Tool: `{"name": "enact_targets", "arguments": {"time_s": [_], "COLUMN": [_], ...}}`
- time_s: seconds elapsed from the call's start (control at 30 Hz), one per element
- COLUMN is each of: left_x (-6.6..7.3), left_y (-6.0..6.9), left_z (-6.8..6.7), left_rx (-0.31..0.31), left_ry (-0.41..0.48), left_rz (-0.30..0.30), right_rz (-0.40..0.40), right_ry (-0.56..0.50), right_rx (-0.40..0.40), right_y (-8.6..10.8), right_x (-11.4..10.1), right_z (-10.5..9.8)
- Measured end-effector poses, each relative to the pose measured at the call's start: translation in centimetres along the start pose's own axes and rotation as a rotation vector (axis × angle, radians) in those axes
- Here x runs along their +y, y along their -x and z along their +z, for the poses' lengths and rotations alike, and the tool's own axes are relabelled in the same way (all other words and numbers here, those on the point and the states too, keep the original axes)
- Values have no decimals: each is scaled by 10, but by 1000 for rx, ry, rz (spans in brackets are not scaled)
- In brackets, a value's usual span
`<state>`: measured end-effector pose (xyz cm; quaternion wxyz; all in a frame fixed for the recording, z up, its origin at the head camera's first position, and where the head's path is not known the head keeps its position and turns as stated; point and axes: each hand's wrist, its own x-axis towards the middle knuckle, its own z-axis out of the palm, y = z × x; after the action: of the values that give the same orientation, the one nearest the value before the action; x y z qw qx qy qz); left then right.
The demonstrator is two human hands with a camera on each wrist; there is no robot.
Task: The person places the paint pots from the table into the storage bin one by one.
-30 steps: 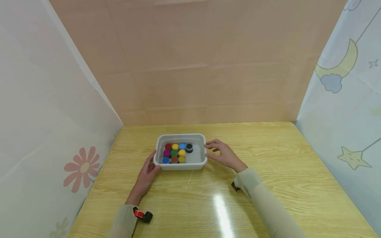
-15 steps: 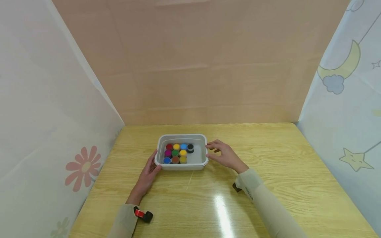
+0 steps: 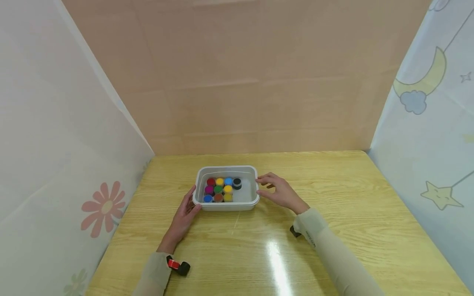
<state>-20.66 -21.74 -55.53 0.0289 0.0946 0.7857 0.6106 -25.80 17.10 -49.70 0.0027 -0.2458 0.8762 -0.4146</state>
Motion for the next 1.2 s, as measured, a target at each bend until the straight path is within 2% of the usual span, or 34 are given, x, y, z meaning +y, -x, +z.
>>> {"name": "enact_targets", "arguments": {"time_s": [0.17,0.27,0.33,0.43,0.6,0.8,0.93,1.0,1.1,1.2], "left_x": [8,15,18,16,17,41,59,68,80,93], "left_y": [-2,-5,-7,-8,-7,-14,-19,-22,-28,-34], "left_z": [-6,-19,-33,-60,-110,-156,-181,-191,-201,-207], "left_rx": [-45,-88,-108,-108,-68,-18,36,79,150,225], "left_ry": [-59,-115,-200,-440,-851,-1139,-1245,-1284,-1331,-1373], "left_rz": [-5,-9,9,78,162,229,309,382,499,584], "right_rz": [8,26,28,6,-33,-37,-65,-95,-149,-235], "right_ry": [28,100,171,299,501,751,899,953,1000,1027], "right_rx": [-26,-55,-69,-76,-40,52,109,144,207,303], "right_y": [4,12,21,34,54,68,68,66,63,60], "right_x": [-1,2,5,15,39,62,64,61,54,47], "right_z": [-5,-13,-21,-35,-67,-120,-154,-169,-187,-200]}}
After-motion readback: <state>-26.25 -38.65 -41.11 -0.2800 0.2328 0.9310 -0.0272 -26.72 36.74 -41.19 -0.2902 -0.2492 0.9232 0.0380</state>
